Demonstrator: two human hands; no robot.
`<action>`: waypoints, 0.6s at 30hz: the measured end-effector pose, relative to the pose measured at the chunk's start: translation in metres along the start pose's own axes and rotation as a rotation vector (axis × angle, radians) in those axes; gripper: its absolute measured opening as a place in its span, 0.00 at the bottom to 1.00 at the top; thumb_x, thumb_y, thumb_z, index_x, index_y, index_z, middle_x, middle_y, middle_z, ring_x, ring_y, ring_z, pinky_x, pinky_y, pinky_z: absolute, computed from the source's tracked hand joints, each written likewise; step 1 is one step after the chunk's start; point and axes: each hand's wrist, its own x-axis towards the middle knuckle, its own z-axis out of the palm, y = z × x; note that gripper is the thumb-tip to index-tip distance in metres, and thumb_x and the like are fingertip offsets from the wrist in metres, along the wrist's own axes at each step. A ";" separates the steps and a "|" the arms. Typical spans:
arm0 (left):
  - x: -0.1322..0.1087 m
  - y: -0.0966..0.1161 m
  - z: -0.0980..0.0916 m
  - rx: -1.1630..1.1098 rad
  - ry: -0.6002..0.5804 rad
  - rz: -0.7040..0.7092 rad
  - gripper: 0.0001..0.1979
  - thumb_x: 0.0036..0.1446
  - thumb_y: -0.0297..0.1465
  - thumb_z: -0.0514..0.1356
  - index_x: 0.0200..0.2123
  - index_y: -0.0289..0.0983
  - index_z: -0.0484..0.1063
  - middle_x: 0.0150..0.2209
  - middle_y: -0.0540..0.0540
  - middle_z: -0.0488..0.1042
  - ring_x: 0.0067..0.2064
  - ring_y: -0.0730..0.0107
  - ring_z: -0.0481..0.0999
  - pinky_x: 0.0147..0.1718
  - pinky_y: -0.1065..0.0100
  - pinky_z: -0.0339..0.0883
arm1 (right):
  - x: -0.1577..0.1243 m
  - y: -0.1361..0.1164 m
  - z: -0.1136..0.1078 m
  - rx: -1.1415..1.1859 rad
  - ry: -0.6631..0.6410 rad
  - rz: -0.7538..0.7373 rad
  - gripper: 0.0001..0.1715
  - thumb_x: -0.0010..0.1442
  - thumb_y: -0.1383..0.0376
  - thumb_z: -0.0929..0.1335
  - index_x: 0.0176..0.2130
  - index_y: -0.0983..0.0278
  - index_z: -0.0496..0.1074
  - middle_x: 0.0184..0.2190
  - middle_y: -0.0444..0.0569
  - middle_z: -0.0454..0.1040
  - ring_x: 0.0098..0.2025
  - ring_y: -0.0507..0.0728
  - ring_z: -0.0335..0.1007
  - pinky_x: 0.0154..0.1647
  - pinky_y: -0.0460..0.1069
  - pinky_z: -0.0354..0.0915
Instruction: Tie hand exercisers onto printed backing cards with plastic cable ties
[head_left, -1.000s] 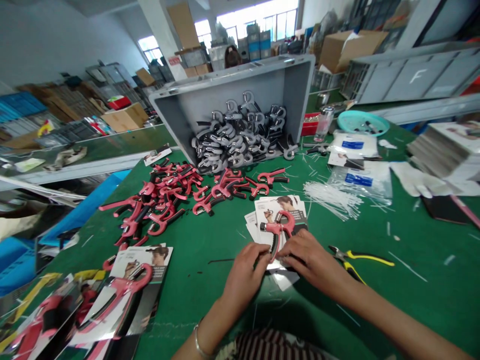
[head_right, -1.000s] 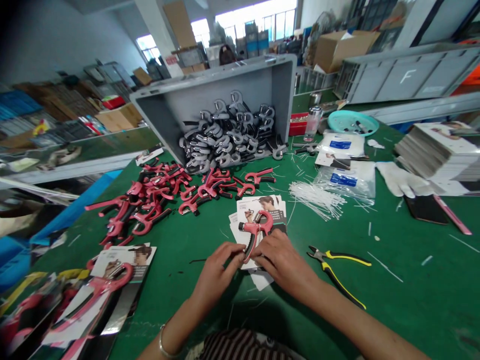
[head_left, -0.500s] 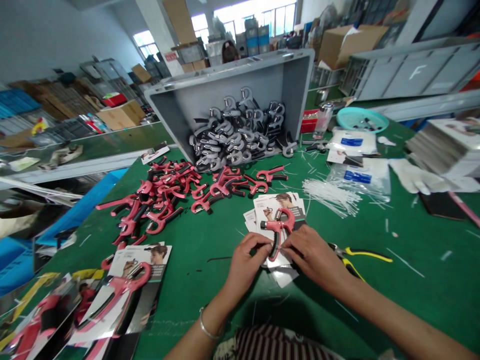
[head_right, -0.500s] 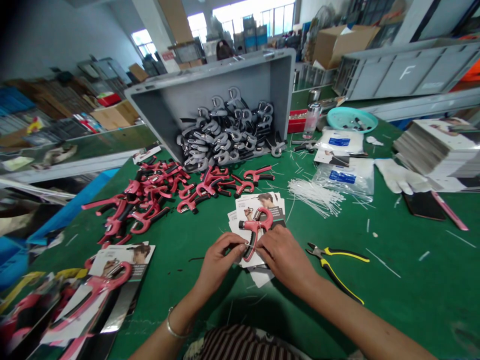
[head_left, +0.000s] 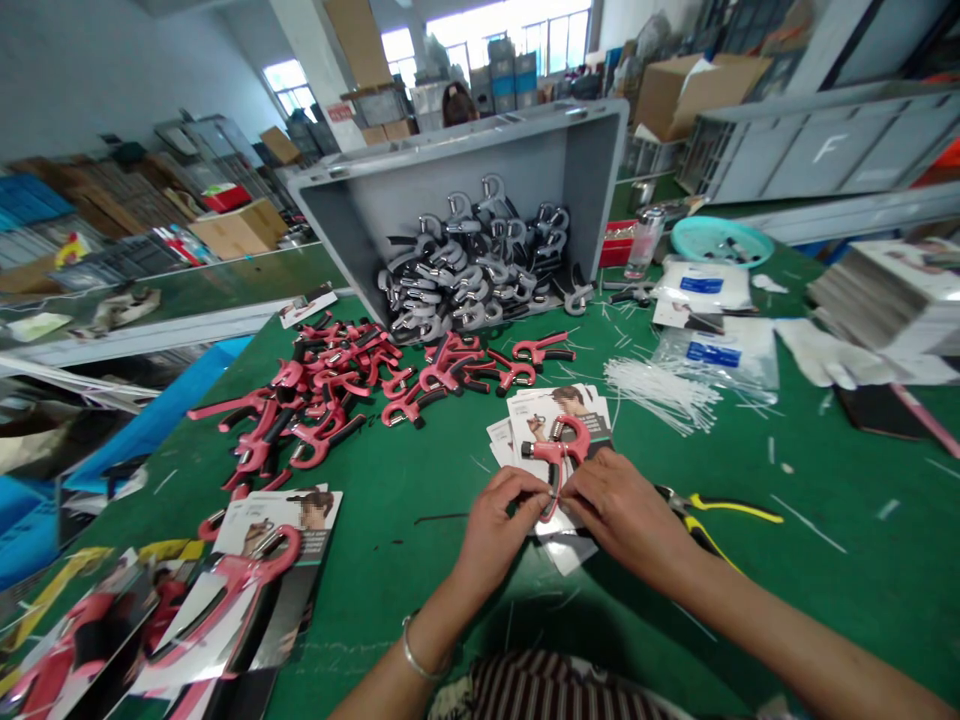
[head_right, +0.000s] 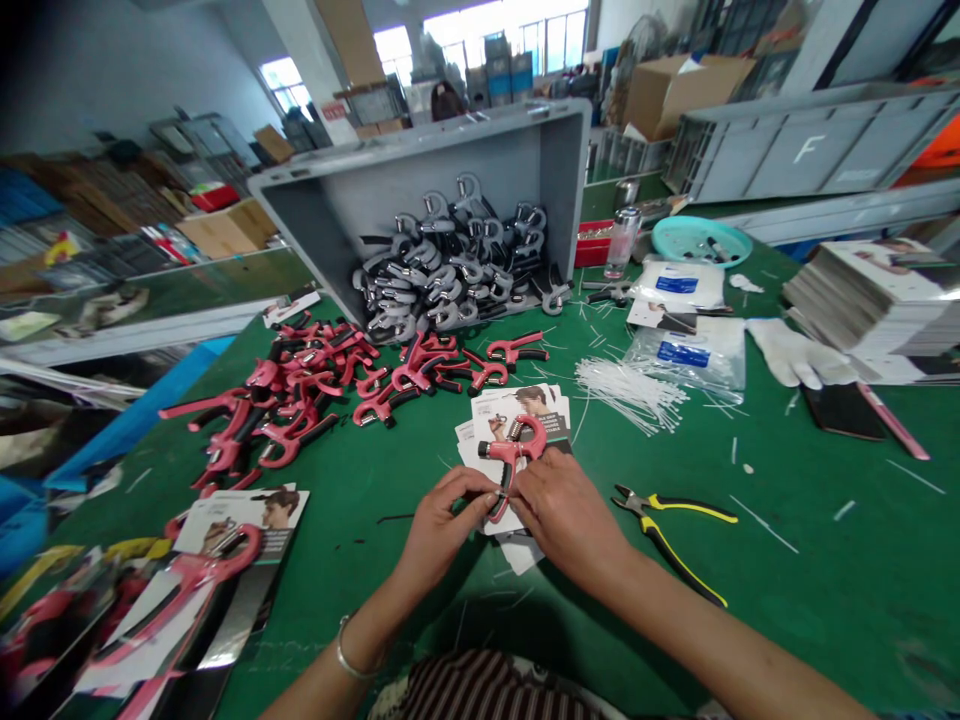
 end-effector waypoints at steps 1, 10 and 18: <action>-0.001 0.001 0.000 0.045 -0.014 0.030 0.06 0.62 0.27 0.60 0.36 0.37 0.78 0.35 0.47 0.74 0.40 0.68 0.73 0.42 0.68 0.66 | 0.000 0.000 0.000 0.010 0.005 -0.008 0.10 0.68 0.65 0.64 0.35 0.64 0.71 0.34 0.52 0.73 0.39 0.59 0.64 0.44 0.55 0.59; 0.002 0.028 -0.014 0.607 -0.155 0.233 0.11 0.67 0.29 0.53 0.38 0.36 0.75 0.37 0.43 0.74 0.41 0.63 0.71 0.44 0.60 0.65 | 0.002 -0.007 0.002 0.192 0.085 0.076 0.03 0.65 0.64 0.69 0.39 0.61 0.72 0.37 0.48 0.76 0.41 0.59 0.64 0.43 0.53 0.60; -0.005 0.024 -0.007 0.627 -0.036 0.342 0.08 0.65 0.27 0.54 0.35 0.36 0.72 0.33 0.44 0.74 0.38 0.63 0.71 0.40 0.58 0.64 | -0.003 -0.006 0.009 0.226 0.131 0.029 0.04 0.65 0.65 0.68 0.39 0.60 0.74 0.35 0.48 0.76 0.41 0.59 0.65 0.44 0.55 0.59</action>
